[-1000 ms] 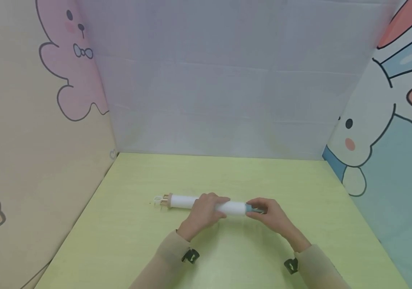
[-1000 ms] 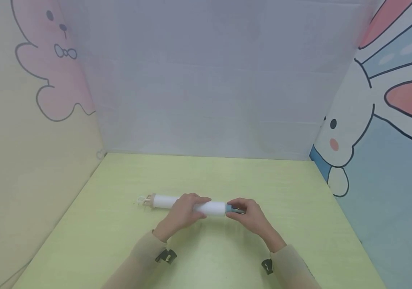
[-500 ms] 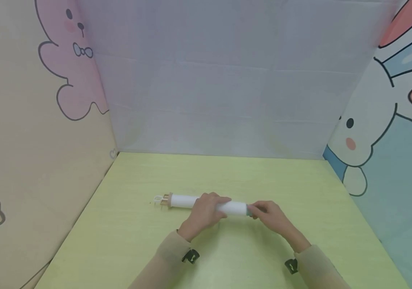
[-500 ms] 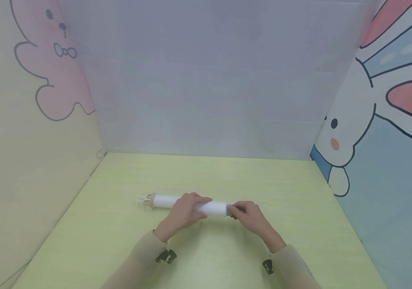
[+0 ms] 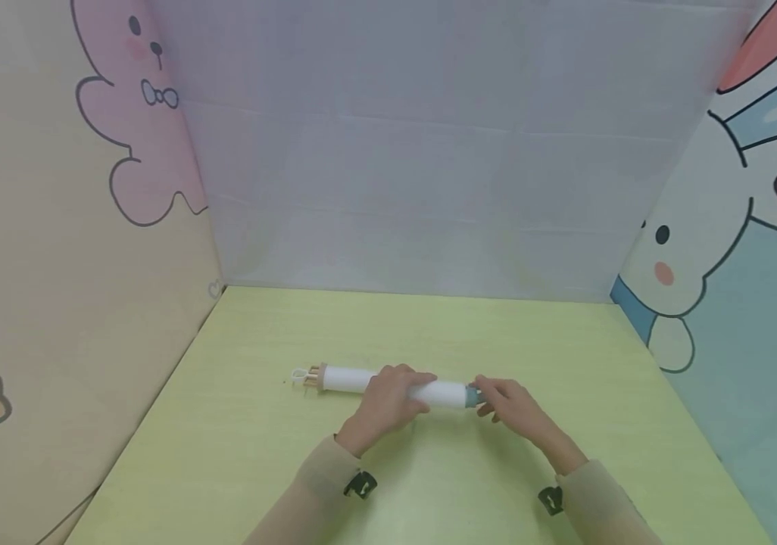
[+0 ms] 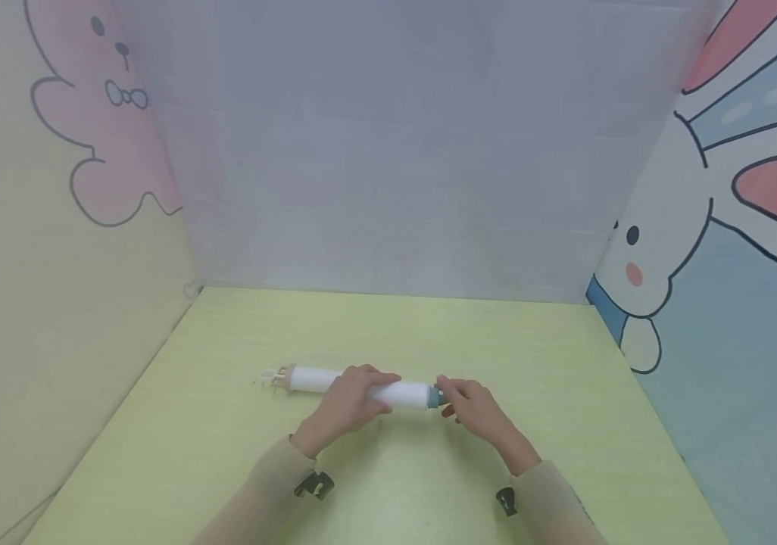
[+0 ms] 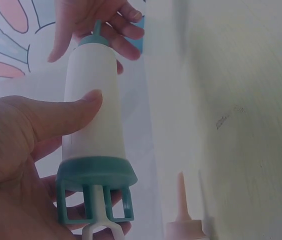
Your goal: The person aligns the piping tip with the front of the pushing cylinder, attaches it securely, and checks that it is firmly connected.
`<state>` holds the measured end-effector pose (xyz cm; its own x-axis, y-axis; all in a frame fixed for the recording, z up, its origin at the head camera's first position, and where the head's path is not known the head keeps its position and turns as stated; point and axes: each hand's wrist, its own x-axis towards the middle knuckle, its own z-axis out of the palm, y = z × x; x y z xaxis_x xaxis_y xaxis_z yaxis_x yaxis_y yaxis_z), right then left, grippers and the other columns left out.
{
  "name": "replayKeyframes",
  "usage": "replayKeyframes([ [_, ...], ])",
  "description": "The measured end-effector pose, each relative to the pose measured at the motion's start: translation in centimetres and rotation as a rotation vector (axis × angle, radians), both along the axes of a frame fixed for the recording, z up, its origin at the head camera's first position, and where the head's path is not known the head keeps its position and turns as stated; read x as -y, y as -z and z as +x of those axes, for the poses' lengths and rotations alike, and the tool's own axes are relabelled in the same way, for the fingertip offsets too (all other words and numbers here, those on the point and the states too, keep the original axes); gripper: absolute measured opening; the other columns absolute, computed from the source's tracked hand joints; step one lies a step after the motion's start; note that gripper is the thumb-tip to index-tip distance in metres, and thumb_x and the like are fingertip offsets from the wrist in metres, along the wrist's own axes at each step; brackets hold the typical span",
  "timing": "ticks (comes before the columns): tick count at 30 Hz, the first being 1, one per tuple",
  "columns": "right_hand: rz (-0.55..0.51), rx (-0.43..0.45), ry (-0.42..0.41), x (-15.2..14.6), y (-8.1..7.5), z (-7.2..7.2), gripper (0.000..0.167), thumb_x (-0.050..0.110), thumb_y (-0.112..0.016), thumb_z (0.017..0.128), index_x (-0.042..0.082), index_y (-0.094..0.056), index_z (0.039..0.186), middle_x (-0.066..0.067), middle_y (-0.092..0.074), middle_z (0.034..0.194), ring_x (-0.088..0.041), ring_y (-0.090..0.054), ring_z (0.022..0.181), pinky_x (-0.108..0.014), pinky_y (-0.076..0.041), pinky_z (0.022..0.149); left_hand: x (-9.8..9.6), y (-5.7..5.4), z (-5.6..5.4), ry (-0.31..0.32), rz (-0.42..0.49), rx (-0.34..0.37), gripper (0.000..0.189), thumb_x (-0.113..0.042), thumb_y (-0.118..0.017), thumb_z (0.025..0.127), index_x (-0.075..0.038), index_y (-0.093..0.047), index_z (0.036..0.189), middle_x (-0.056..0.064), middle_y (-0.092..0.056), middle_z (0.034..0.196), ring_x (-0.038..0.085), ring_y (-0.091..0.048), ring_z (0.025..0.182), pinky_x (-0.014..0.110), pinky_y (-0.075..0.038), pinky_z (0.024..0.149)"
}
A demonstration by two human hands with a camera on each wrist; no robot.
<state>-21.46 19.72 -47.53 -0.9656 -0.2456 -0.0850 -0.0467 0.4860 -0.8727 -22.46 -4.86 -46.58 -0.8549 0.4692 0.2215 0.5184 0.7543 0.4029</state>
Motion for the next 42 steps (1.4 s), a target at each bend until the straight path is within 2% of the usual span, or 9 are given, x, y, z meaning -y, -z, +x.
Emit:
replayKeyframes([
  [3,-0.077,-0.003,-0.018,-0.23,0.12,0.00,0.048,0.033,-0.038,0.104,-0.007,-0.053,0.128,-0.023,-0.062,0.112,-0.034,-0.065,0.088,-0.041,-0.052,0.066,0.09,-0.03,-0.02,-0.005,-0.005,-0.004,0.047,-0.027,-0.082,0.074,-0.025,-0.069,0.119,0.001,-0.067,0.103,0.022,-0.059,0.089,0.037,-0.047,0.072],
  [6,-0.131,-0.015,-0.050,-0.47,0.21,0.10,0.043,0.028,-0.049,0.101,-0.002,-0.050,0.132,-0.024,-0.059,0.118,-0.037,-0.063,0.096,-0.041,-0.051,0.069,0.18,-0.10,-0.04,-0.005,-0.008,-0.009,0.047,-0.027,-0.082,0.074,-0.024,-0.069,0.119,0.001,-0.067,0.104,0.022,-0.059,0.089,0.037,-0.047,0.073],
  [11,-0.207,-0.076,-0.155,-0.63,0.51,0.09,0.044,0.011,-0.070,0.088,0.002,-0.050,0.126,-0.026,-0.055,0.123,-0.039,-0.059,0.105,-0.038,-0.052,0.078,0.30,-0.26,-0.06,-0.004,-0.008,-0.004,0.046,-0.027,-0.082,0.074,-0.023,-0.069,0.118,0.002,-0.067,0.103,0.022,-0.059,0.088,0.037,-0.047,0.071],
  [19,-0.263,-0.174,-0.228,-0.54,0.96,-0.23,0.033,-0.003,-0.070,0.084,-0.003,-0.056,0.113,-0.023,-0.058,0.111,-0.039,-0.061,0.101,-0.035,-0.052,0.081,0.24,0.03,-0.32,-0.005,-0.015,0.005,0.047,-0.027,-0.082,0.075,-0.024,-0.069,0.120,0.001,-0.067,0.103,0.021,-0.057,0.087,0.035,-0.046,0.071],
  [22,-0.234,-0.185,-0.222,-0.47,0.86,-0.22,0.029,0.001,-0.069,0.086,-0.004,-0.058,0.113,-0.021,-0.060,0.110,-0.037,-0.061,0.101,-0.034,-0.051,0.081,0.22,0.16,-0.34,-0.003,-0.017,-0.003,0.046,-0.028,-0.082,0.074,-0.024,-0.069,0.119,0.001,-0.067,0.102,0.022,-0.057,0.086,0.035,-0.046,0.070],
  [26,-0.137,-0.159,-0.191,-0.44,0.71,-0.06,0.026,0.011,-0.062,0.093,-0.004,-0.061,0.113,-0.016,-0.064,0.106,-0.035,-0.062,0.095,-0.035,-0.052,0.073,0.25,0.19,-0.33,-0.008,-0.015,-0.009,0.047,-0.028,-0.082,0.074,-0.025,-0.069,0.119,0.002,-0.067,0.103,0.022,-0.058,0.087,0.036,-0.046,0.070],
  [33,0.004,-0.085,-0.120,-0.10,0.40,-0.04,0.037,0.030,-0.047,0.101,-0.001,-0.066,0.105,-0.008,-0.067,0.092,-0.032,-0.059,0.087,-0.038,-0.049,0.066,0.39,0.18,-0.33,-0.002,-0.004,-0.009,0.047,-0.027,-0.082,0.074,-0.024,-0.069,0.119,0.001,-0.067,0.103,0.021,-0.058,0.087,0.034,-0.046,0.070],
  [38,-0.014,-0.079,-0.020,-0.04,0.46,-0.13,0.043,0.032,-0.041,0.103,-0.003,-0.063,0.116,-0.016,-0.066,0.106,-0.027,-0.063,0.091,-0.036,-0.050,0.066,0.46,0.26,-0.38,-0.006,0.000,0.006,0.047,-0.027,-0.082,0.075,-0.025,-0.068,0.120,0.001,-0.067,0.104,0.022,-0.057,0.088,0.035,-0.046,0.071],
  [42,-0.053,-0.125,-0.012,-0.27,0.69,-0.04,0.037,0.027,-0.050,0.100,-0.001,-0.058,0.122,-0.019,-0.061,0.117,-0.027,-0.062,0.095,-0.035,-0.051,0.067,0.60,0.34,-0.44,-0.009,0.004,0.013,0.047,-0.026,-0.081,0.075,-0.025,-0.068,0.120,0.002,-0.066,0.105,0.022,-0.057,0.089,0.036,-0.046,0.071],
])
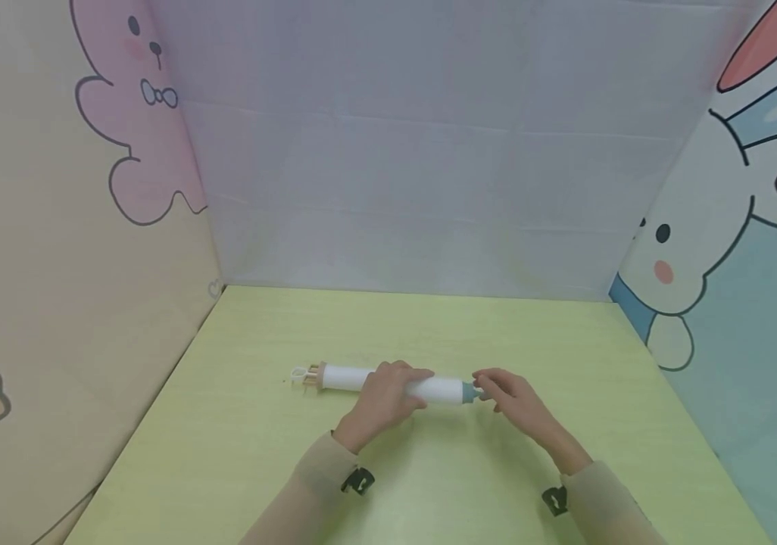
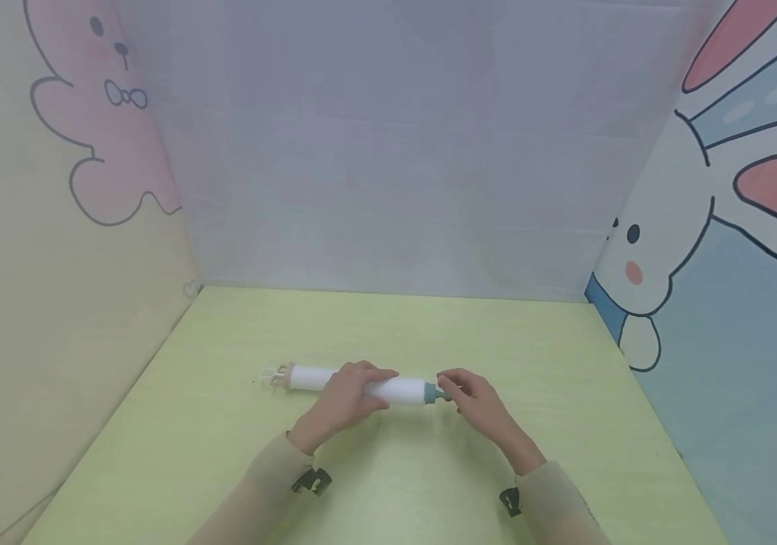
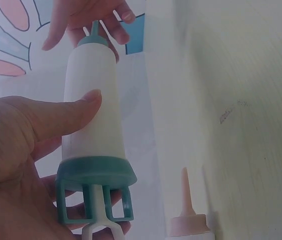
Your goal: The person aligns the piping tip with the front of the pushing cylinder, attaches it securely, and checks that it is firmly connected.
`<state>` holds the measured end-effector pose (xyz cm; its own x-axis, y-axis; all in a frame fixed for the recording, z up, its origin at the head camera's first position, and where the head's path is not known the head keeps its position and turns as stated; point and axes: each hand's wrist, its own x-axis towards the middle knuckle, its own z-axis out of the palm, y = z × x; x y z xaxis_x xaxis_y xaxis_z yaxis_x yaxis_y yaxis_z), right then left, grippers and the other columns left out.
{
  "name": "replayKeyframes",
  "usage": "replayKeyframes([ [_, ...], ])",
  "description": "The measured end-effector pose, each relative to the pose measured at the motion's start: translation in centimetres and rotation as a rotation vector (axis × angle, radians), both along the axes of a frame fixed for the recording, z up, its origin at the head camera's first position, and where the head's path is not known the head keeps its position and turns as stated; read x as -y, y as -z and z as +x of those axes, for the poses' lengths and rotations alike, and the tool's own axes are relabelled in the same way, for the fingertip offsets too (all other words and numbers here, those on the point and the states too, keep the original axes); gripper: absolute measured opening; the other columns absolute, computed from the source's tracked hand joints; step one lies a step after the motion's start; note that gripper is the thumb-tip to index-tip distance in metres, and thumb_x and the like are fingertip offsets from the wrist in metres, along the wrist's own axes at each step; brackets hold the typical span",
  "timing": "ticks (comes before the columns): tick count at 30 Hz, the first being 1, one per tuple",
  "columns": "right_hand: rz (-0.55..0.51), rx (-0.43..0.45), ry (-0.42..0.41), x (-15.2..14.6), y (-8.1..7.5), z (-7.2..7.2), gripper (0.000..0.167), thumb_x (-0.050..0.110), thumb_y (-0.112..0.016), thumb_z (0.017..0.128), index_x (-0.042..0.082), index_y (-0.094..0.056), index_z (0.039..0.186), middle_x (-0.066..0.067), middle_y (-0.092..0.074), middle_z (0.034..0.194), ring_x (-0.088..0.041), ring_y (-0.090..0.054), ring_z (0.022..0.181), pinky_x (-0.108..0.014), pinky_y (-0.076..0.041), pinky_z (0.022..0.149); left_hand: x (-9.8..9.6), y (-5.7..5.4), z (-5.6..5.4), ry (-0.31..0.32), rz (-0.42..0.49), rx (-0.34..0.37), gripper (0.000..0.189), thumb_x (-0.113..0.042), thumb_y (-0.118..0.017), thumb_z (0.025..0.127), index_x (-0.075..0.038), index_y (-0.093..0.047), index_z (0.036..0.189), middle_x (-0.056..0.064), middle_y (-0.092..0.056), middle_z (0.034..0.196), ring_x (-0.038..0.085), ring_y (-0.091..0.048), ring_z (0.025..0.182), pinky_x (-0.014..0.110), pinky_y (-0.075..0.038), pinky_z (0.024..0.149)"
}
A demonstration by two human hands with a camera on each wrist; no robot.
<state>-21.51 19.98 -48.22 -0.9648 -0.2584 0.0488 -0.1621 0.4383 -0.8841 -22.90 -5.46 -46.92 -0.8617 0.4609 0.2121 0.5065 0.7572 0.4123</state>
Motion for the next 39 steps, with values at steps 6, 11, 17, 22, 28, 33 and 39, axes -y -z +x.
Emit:
replayKeyframes([
  [6,-0.106,-0.079,-0.103,-0.26,0.59,0.05,0.043,0.011,-0.073,0.084,-0.001,-0.056,0.122,-0.020,-0.060,0.116,-0.034,-0.062,0.099,-0.033,-0.053,0.077,-0.10,0.09,-0.09,0.004,-0.006,-0.008,0.046,-0.027,-0.082,0.075,-0.025,-0.069,0.119,0.002,-0.067,0.105,0.022,-0.057,0.087,0.037,-0.046,0.070],
  [11,-0.147,-0.105,-0.149,0.08,0.33,0.23,0.042,0.002,-0.075,0.080,-0.005,-0.057,0.117,-0.020,-0.061,0.114,-0.037,-0.061,0.100,-0.035,-0.053,0.077,-0.18,0.20,-0.15,0.001,-0.016,-0.016,0.046,-0.027,-0.082,0.075,-0.026,-0.069,0.119,0.001,-0.067,0.105,0.022,-0.057,0.087,0.037,-0.047,0.070],
  [17,-0.151,-0.099,-0.158,0.05,0.81,-0.02,0.038,0.002,-0.073,0.082,-0.002,-0.058,0.116,-0.019,-0.062,0.112,-0.033,-0.064,0.096,-0.032,-0.053,0.076,-0.28,-0.03,-0.11,0.011,-0.005,-0.014,0.046,-0.027,-0.082,0.075,-0.025,-0.069,0.119,0.002,-0.067,0.103,0.022,-0.057,0.087,0.037,-0.046,0.070],
  [22,-0.156,-0.094,-0.157,0.07,0.95,-0.12,0.033,0.005,-0.071,0.085,-0.002,-0.059,0.115,-0.017,-0.063,0.111,-0.032,-0.063,0.097,-0.032,-0.053,0.077,-0.42,0.03,-0.15,0.004,-0.013,0.001,0.046,-0.028,-0.081,0.075,-0.025,-0.069,0.120,0.002,-0.067,0.104,0.023,-0.057,0.088,0.037,-0.046,0.070],
  [28,-0.111,-0.069,-0.135,0.25,0.66,0.04,0.029,0.012,-0.066,0.091,-0.003,-0.061,0.114,-0.017,-0.063,0.111,-0.030,-0.063,0.099,-0.032,-0.052,0.079,-0.48,0.02,-0.10,0.005,-0.022,-0.026,0.046,-0.028,-0.081,0.075,-0.025,-0.068,0.120,0.002,-0.067,0.104,0.023,-0.057,0.087,0.037,-0.046,0.070],
  [33,-0.082,-0.035,-0.142,0.25,0.55,0.13,0.030,0.017,-0.062,0.094,-0.004,-0.061,0.115,-0.016,-0.064,0.107,-0.039,-0.062,0.094,-0.043,-0.052,0.077,-0.45,0.09,-0.06,0.001,-0.017,-0.037,0.046,-0.028,-0.082,0.075,-0.025,-0.069,0.119,0.003,-0.067,0.103,0.024,-0.058,0.087,0.038,-0.048,0.069],
  [39,0.001,-0.032,-0.126,0.11,0.68,0.12,0.031,0.023,-0.058,0.096,-0.004,-0.065,0.110,-0.008,-0.069,0.092,-0.030,-0.063,0.083,-0.036,-0.052,0.068,-0.52,0.30,0.02,-0.003,-0.023,-0.041,0.047,-0.029,-0.082,0.075,-0.025,-0.069,0.119,0.003,-0.067,0.103,0.024,-0.059,0.087,0.038,-0.048,0.070],
])
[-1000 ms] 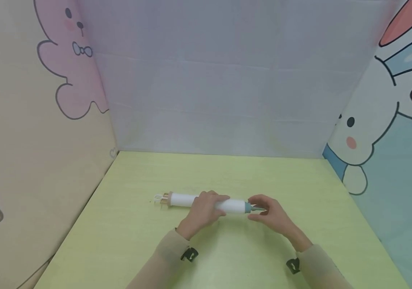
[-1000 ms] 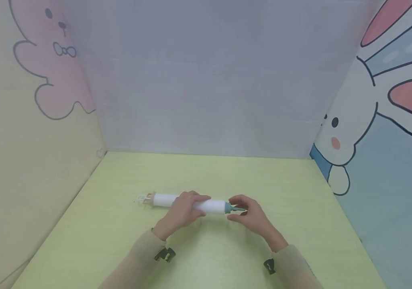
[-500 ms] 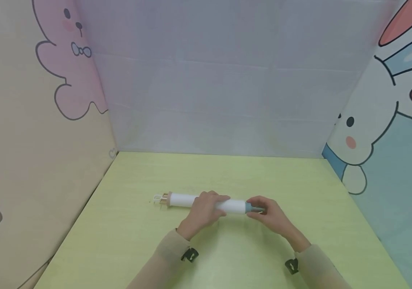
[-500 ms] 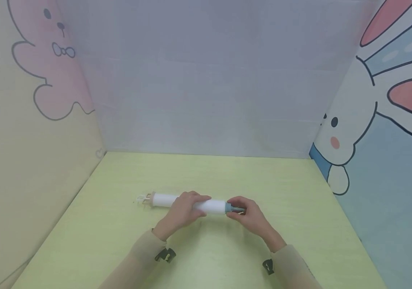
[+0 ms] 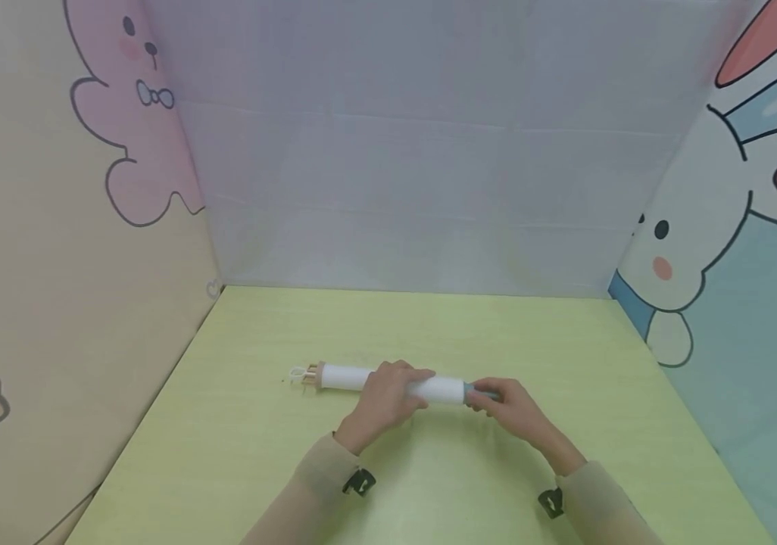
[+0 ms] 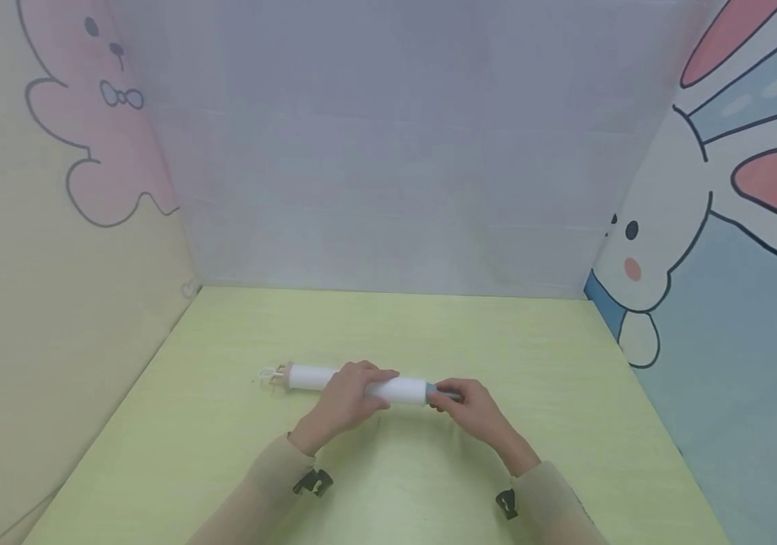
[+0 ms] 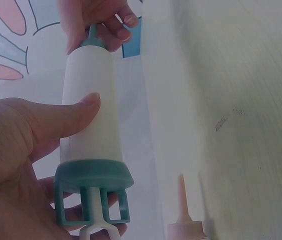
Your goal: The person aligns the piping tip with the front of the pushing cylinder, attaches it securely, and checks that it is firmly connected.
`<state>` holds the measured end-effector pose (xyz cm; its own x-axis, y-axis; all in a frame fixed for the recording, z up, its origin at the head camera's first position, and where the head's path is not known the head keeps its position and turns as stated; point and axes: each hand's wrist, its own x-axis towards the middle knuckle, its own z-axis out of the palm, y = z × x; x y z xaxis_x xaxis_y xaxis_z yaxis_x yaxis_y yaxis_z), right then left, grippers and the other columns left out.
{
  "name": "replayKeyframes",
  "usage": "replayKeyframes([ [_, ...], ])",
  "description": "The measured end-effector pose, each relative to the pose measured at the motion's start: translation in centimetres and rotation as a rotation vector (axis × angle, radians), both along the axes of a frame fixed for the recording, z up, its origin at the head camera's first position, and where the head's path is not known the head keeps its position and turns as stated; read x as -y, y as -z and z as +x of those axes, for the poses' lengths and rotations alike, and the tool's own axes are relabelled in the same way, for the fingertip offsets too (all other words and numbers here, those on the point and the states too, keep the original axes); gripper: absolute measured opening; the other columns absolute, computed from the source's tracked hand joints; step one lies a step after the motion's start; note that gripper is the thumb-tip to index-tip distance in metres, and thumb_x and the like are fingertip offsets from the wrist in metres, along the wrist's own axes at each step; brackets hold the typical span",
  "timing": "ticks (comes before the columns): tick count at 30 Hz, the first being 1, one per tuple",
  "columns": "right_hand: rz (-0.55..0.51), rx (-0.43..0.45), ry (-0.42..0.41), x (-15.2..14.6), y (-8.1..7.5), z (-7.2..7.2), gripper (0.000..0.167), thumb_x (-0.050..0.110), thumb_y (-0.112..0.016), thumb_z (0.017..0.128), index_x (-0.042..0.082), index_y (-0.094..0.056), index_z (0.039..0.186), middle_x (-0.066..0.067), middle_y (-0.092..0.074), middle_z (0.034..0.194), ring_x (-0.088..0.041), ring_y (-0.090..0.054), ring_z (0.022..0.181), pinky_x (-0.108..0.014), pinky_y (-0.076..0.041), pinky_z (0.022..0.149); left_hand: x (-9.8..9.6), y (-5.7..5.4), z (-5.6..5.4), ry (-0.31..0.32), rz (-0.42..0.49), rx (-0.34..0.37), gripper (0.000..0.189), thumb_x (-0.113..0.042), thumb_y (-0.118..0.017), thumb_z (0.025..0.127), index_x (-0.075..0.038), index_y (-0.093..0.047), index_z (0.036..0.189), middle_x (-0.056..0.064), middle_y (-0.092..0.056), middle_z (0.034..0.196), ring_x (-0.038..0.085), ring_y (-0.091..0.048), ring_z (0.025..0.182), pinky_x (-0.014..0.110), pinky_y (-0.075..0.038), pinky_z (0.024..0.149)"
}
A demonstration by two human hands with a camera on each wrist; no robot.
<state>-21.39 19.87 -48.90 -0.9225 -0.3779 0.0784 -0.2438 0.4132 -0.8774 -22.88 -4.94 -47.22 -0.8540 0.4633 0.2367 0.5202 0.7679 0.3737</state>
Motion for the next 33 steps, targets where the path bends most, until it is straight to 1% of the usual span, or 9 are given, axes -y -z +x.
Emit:
replayKeyframes([
  [2,0.016,0.002,0.001,-0.1,0.0,0.0,0.031,0.024,-0.057,0.097,-0.004,-0.065,0.109,-0.006,-0.069,0.090,-0.028,-0.064,0.082,-0.035,-0.052,0.067,-0.2,0.0,0.1,-0.006,-0.009,-0.005,0.047,-0.029,-0.082,0.074,-0.025,-0.069,0.119,0.003,-0.067,0.103,0.025,-0.059,0.087,0.038,-0.049,0.068],
  [4,0.015,0.006,-0.003,-0.3,0.1,0.0,0.031,0.023,-0.057,0.097,-0.005,-0.065,0.109,-0.007,-0.069,0.091,-0.028,-0.064,0.082,-0.038,-0.053,0.067,-0.4,0.0,0.1,-0.013,-0.020,-0.010,0.047,-0.030,-0.082,0.074,-0.026,-0.069,0.119,0.003,-0.067,0.103,0.025,-0.059,0.087,0.039,-0.049,0.067],
  [8,0.003,0.027,-0.002,-0.6,0.0,0.1,0.030,0.021,-0.055,0.098,-0.007,-0.064,0.108,-0.011,-0.068,0.091,-0.032,-0.063,0.082,-0.041,-0.053,0.067,-0.8,0.1,0.2,-0.022,-0.036,-0.023,0.047,-0.031,-0.082,0.075,-0.028,-0.069,0.120,0.002,-0.066,0.103,0.026,-0.059,0.088,0.039,-0.048,0.066],
  [14,0.005,0.050,0.011,-1.2,-0.1,0.1,0.030,0.018,-0.053,0.099,-0.009,-0.063,0.110,-0.015,-0.067,0.093,-0.035,-0.062,0.084,-0.043,-0.053,0.068,-1.7,0.4,0.2,-0.032,-0.043,-0.069,0.047,-0.030,-0.082,0.074,-0.028,-0.069,0.118,0.001,-0.066,0.103,0.026,-0.059,0.089,0.041,-0.048,0.067],
  [19,0.016,0.041,0.053,-1.9,0.0,0.1,0.032,0.022,-0.054,0.099,-0.006,-0.064,0.111,-0.017,-0.067,0.094,-0.034,-0.062,0.085,-0.037,-0.053,0.068,-2.4,0.4,0.3,-0.039,-0.058,-0.109,0.047,-0.031,-0.081,0.074,-0.029,-0.068,0.119,0.001,-0.066,0.105,0.026,-0.058,0.091,0.041,-0.047,0.068],
  [25,-0.043,0.068,0.139,-2.7,-0.1,0.2,0.037,0.025,-0.059,0.096,-0.006,-0.062,0.116,-0.016,-0.066,0.100,-0.030,-0.063,0.085,-0.040,-0.052,0.067,-3.7,0.4,0.0,-0.042,-0.057,-0.168,0.047,-0.029,-0.081,0.075,-0.027,-0.068,0.120,0.001,-0.065,0.107,0.027,-0.058,0.094,0.040,-0.046,0.072],
  [29,-0.059,0.079,0.191,-3.3,0.0,0.0,0.040,0.028,-0.060,0.095,-0.004,-0.061,0.119,-0.015,-0.066,0.105,-0.027,-0.063,0.086,-0.037,-0.051,0.068,-4.7,0.5,-0.3,-0.055,-0.068,-0.181,0.048,-0.029,-0.080,0.076,-0.028,-0.067,0.122,0.001,-0.064,0.108,0.028,-0.057,0.096,0.041,-0.046,0.072],
  [33,-0.058,0.091,0.224,-4.0,0.2,-0.2,0.043,0.030,-0.060,0.095,-0.003,-0.060,0.123,-0.017,-0.062,0.114,-0.031,-0.064,0.091,-0.036,-0.051,0.070,-5.7,0.7,-0.5,-0.063,-0.057,-0.168,0.048,-0.026,-0.079,0.078,-0.027,-0.066,0.124,0.002,-0.064,0.109,0.028,-0.056,0.097,0.042,-0.046,0.074],
])
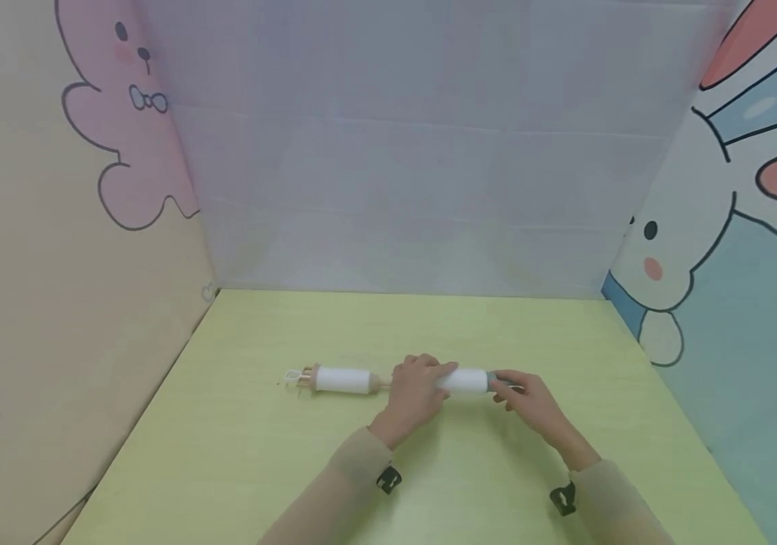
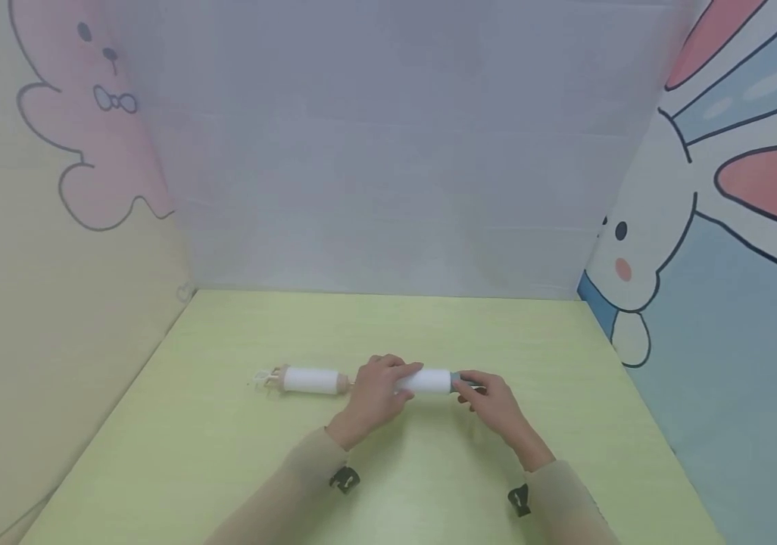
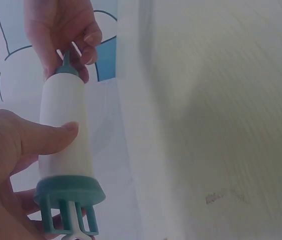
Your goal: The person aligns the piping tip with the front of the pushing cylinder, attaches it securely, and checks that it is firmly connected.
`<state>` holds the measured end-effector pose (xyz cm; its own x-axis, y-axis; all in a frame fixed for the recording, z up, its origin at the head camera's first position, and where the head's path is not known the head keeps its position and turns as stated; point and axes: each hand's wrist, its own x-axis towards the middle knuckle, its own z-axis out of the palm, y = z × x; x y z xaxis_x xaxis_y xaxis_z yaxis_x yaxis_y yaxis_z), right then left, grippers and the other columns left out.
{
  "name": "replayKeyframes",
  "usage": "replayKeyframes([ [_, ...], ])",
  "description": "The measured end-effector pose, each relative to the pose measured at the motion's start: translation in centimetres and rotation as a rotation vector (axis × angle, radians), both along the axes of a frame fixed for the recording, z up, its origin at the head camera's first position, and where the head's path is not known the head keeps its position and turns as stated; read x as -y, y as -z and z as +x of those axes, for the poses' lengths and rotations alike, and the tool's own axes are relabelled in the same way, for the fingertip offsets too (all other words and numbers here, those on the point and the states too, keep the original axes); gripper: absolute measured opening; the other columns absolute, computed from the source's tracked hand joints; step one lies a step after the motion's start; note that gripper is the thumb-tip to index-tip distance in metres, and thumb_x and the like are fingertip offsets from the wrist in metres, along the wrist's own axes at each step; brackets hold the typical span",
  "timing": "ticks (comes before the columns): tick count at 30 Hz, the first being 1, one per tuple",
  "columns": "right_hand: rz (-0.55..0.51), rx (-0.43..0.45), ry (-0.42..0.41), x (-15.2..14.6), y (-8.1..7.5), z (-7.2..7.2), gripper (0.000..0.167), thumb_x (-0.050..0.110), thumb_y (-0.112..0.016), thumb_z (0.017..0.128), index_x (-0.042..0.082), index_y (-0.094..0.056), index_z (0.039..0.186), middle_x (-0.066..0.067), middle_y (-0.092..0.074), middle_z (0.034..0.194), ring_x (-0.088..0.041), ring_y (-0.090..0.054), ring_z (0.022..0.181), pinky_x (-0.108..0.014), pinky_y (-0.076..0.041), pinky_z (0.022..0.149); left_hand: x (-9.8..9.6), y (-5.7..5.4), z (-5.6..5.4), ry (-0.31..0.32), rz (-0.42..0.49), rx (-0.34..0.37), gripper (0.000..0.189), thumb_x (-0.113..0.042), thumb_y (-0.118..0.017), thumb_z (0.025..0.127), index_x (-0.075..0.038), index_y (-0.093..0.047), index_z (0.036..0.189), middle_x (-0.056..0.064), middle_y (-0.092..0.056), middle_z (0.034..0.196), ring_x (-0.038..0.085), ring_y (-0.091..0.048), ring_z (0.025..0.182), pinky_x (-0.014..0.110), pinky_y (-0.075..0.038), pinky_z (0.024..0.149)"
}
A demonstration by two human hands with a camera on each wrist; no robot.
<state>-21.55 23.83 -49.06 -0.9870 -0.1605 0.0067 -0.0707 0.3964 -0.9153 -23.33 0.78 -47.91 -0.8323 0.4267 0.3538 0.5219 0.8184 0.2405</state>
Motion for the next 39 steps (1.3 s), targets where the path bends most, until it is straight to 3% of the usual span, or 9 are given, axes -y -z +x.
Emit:
replayKeyframes([
  [14,0.028,0.039,0.042,-1.2,0.8,-0.2,0.045,0.028,-0.057,0.097,-0.006,-0.055,0.126,-0.022,-0.056,0.122,-0.031,-0.063,0.092,-0.036,-0.051,0.071,-2.0,1.9,-1.1,-0.003,0.007,0.062,0.049,-0.020,-0.075,0.079,-0.030,-0.064,0.126,0.002,-0.062,0.112,0.027,-0.053,0.100,0.043,-0.043,0.080],
  [21,0.048,0.073,0.062,-1.4,1.6,-0.5,0.045,0.029,-0.058,0.096,-0.006,-0.055,0.125,-0.024,-0.050,0.125,-0.029,-0.062,0.090,-0.037,-0.051,0.069,-2.2,2.4,-1.1,-0.003,-0.010,0.072,0.048,-0.019,-0.074,0.079,-0.030,-0.065,0.124,0.002,-0.063,0.111,0.027,-0.054,0.100,0.044,-0.044,0.080],
  [30,0.057,0.116,0.074,-1.9,2.6,-0.8,0.043,0.028,-0.060,0.095,-0.004,-0.057,0.125,-0.018,-0.061,0.113,-0.028,-0.063,0.087,-0.036,-0.050,0.063,-2.6,3.5,-1.5,0.008,-0.012,0.071,0.047,-0.018,-0.075,0.076,-0.029,-0.067,0.121,0.002,-0.063,0.110,0.027,-0.055,0.098,0.043,-0.046,0.078],
  [39,0.069,0.111,0.041,-2.2,2.8,-1.2,0.044,0.024,-0.058,0.096,-0.008,-0.054,0.126,-0.015,-0.061,0.108,-0.025,-0.061,0.085,-0.035,-0.050,0.063,-3.1,3.8,-1.9,0.001,-0.015,0.116,0.047,-0.014,-0.075,0.076,-0.027,-0.068,0.120,0.003,-0.063,0.109,0.028,-0.055,0.099,0.046,-0.045,0.079],
])
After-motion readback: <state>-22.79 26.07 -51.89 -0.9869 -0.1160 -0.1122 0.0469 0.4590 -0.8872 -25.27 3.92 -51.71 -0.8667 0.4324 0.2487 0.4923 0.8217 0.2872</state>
